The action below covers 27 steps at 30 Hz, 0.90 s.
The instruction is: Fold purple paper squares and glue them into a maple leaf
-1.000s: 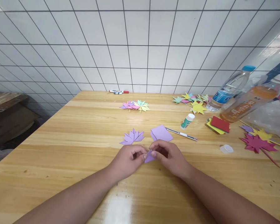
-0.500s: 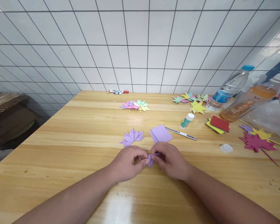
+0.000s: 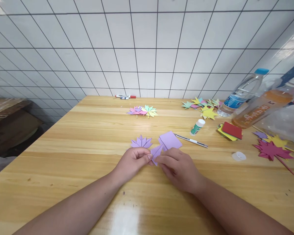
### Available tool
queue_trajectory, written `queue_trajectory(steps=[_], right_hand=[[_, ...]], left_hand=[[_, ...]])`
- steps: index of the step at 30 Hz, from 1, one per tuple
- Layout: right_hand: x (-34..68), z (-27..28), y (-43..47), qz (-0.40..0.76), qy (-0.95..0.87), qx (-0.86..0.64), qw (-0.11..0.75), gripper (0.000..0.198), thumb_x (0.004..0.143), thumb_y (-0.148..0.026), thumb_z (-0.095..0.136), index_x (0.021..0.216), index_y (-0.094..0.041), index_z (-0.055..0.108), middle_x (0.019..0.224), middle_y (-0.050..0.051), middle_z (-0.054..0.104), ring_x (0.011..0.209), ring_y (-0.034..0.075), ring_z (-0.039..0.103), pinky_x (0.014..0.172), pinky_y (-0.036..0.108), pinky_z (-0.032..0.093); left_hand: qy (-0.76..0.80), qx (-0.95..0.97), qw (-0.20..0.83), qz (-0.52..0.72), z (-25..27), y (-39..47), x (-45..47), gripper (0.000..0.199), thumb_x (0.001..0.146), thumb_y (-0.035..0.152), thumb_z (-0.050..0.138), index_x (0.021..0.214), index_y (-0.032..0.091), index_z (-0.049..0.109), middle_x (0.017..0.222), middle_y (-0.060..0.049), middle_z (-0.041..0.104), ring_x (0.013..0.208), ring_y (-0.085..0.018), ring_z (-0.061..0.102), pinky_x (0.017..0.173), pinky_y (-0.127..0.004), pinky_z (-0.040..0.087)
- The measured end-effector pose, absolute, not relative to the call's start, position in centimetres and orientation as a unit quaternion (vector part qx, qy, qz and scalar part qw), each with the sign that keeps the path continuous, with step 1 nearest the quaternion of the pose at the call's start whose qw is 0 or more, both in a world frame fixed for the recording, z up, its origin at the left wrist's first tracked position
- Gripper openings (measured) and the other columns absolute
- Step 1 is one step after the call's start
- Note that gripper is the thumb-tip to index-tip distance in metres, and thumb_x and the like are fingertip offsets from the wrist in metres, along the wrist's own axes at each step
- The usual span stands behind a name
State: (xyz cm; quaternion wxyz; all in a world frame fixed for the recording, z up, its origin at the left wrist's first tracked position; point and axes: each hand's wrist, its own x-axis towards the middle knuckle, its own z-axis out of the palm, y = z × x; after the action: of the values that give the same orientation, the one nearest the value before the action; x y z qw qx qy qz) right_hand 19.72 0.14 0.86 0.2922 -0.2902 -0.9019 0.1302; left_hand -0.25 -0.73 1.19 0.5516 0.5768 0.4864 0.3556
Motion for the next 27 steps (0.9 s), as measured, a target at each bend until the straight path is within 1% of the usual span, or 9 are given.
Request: queue_trajectory(steps=[5,8,11,14,15,17,22,27], right_hand=[[19.8,0.4,0.5,0.133,-0.895,-0.287,0.315,0.017,0.084,-0.019,0.053,0.097,-0.024,0.062,0.088,0.002,0.066,0.081,0.014,0.057,0.072,0.025,0.041],[19.8,0.4,0.4,0.18,-0.883,-0.299,0.312,0.015,0.085,-0.02,0.052,0.092,-0.023,0.065,0.08,0.002,0.067,0.071,0.012,0.058,0.065,0.023,0.042],[19.4,0.5,0.2,0.298,-0.83,-0.346,0.321,0.014,0.084,-0.02,0.052,0.088,-0.022,0.065,0.071,0.0,0.067,0.06,0.01,0.057,0.056,0.02,0.041],[18.8,0.6,0.2,0.464,-0.719,-0.387,0.343,0.009,0.08,-0.024,0.056,0.081,-0.02,0.064,0.072,0.0,0.066,0.063,0.011,0.059,0.057,0.02,0.045],[18.6,0.6,0.3,0.504,-0.686,-0.396,0.344,0.008,0.079,-0.025,0.058,0.078,-0.019,0.063,0.072,0.001,0.066,0.064,0.011,0.059,0.057,0.02,0.046],[18.4,0.7,0.4,0.547,-0.642,-0.417,0.339,0.01,0.075,-0.027,0.062,0.073,-0.018,0.061,0.07,0.001,0.064,0.064,0.012,0.057,0.057,0.021,0.047],[18.4,0.8,0.6,0.576,-0.581,-0.448,0.359,0.015,0.071,-0.03,0.064,0.07,-0.017,0.056,0.068,0.0,0.058,0.065,0.013,0.055,0.054,0.023,0.049],[18.5,0.7,0.7,0.545,-0.613,-0.44,0.367,0.015,0.072,-0.028,0.063,0.067,-0.016,0.054,0.072,0.001,0.059,0.068,0.012,0.055,0.058,0.023,0.047]], left_hand=[[0.473,0.585,0.562,0.344,1.0,-0.8,-0.1,0.024,0.078,0.034,0.057,0.066,0.014,0.061,0.064,-0.002,0.064,0.063,-0.013,0.056,0.063,-0.022,0.041],[0.482,0.586,0.555,0.341,0.9,-0.9,0.1,0.022,0.078,0.032,0.057,0.066,0.014,0.061,0.064,-0.001,0.064,0.063,-0.012,0.055,0.062,-0.022,0.04],[0.5,0.598,0.524,0.344,0.9,-1.1,0.3,0.021,0.078,0.031,0.056,0.066,0.014,0.06,0.061,-0.001,0.062,0.059,-0.011,0.052,0.058,-0.021,0.038],[0.515,0.619,0.48,0.347,0.9,-1.3,0.5,0.022,0.079,0.03,0.055,0.065,0.014,0.061,0.059,0.001,0.059,0.054,-0.009,0.046,0.053,-0.02,0.035],[0.519,0.627,0.468,0.345,0.8,-1.3,0.6,0.022,0.079,0.029,0.055,0.064,0.014,0.062,0.058,0.001,0.058,0.052,-0.009,0.045,0.052,-0.02,0.034],[0.523,0.64,0.449,0.339,0.7,-1.4,0.7,0.022,0.078,0.029,0.055,0.064,0.014,0.063,0.056,0.001,0.058,0.051,-0.009,0.044,0.05,-0.019,0.033],[0.522,0.648,0.449,0.326,0.5,-1.5,0.9,0.024,0.079,0.031,0.055,0.066,0.014,0.066,0.06,-0.002,0.062,0.054,-0.01,0.048,0.052,-0.02,0.036],[0.488,0.621,0.51,0.34,1.0,-1.3,0.5,0.025,0.079,0.034,0.055,0.068,0.014,0.065,0.067,-0.005,0.067,0.065,-0.015,0.058,0.063,-0.024,0.043]])
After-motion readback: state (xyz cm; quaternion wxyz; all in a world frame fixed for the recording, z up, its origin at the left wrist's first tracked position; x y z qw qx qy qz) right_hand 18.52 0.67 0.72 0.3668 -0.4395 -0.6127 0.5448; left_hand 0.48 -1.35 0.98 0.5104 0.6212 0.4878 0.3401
